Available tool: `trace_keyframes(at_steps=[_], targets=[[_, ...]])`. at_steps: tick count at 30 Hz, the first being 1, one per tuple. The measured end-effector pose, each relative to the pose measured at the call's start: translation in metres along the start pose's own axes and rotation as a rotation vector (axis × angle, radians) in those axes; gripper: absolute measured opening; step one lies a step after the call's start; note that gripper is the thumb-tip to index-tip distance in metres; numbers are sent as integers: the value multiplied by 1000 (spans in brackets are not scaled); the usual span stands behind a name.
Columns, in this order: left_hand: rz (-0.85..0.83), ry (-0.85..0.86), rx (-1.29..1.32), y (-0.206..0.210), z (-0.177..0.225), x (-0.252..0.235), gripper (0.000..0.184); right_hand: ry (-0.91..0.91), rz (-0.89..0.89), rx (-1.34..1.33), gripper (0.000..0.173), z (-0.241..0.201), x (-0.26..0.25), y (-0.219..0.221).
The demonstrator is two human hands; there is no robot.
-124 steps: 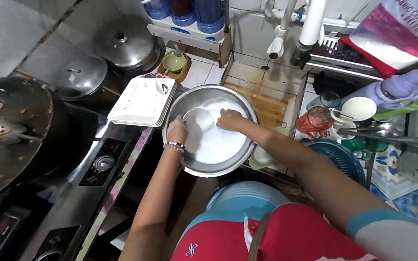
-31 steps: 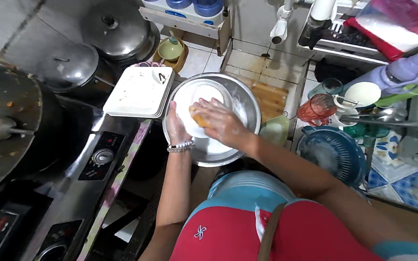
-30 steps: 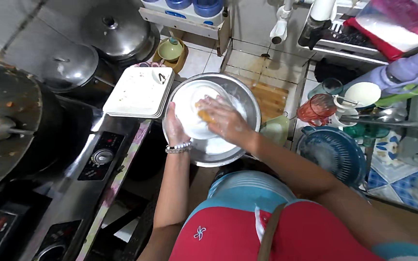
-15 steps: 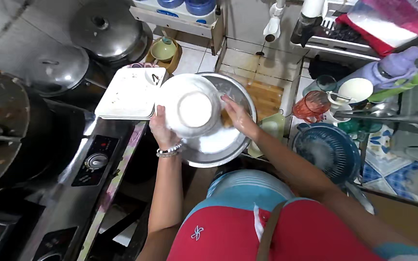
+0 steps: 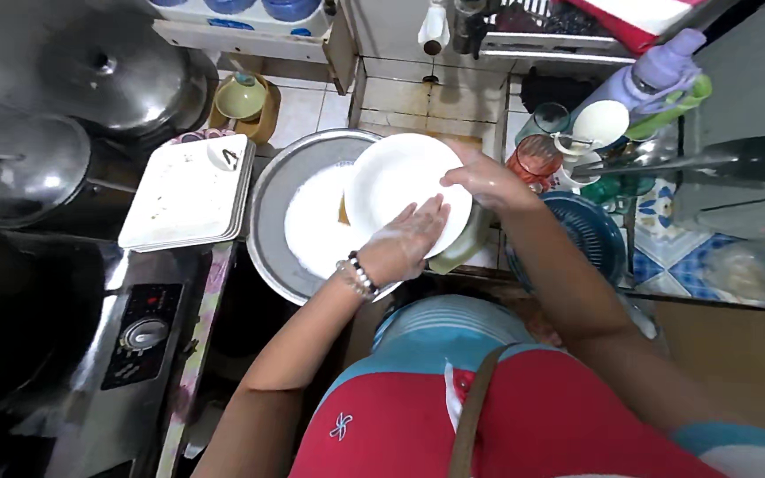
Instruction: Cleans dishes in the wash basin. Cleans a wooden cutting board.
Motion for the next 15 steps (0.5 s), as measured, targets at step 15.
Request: trace_keyframes(at_steps=[15], targets=[[44, -118, -65, 52, -25, -61, 62, 81, 578, 450, 44, 28, 1, -106]])
Point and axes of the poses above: each hand's wrist, its own x-axis away from the middle knuckle, its own y-axis out of the palm, z = x × y, the point moved 4 cm from there along -x, towards the middle knuckle, and after that the axes turned 11 degrees about y, right-handed, at the moved point
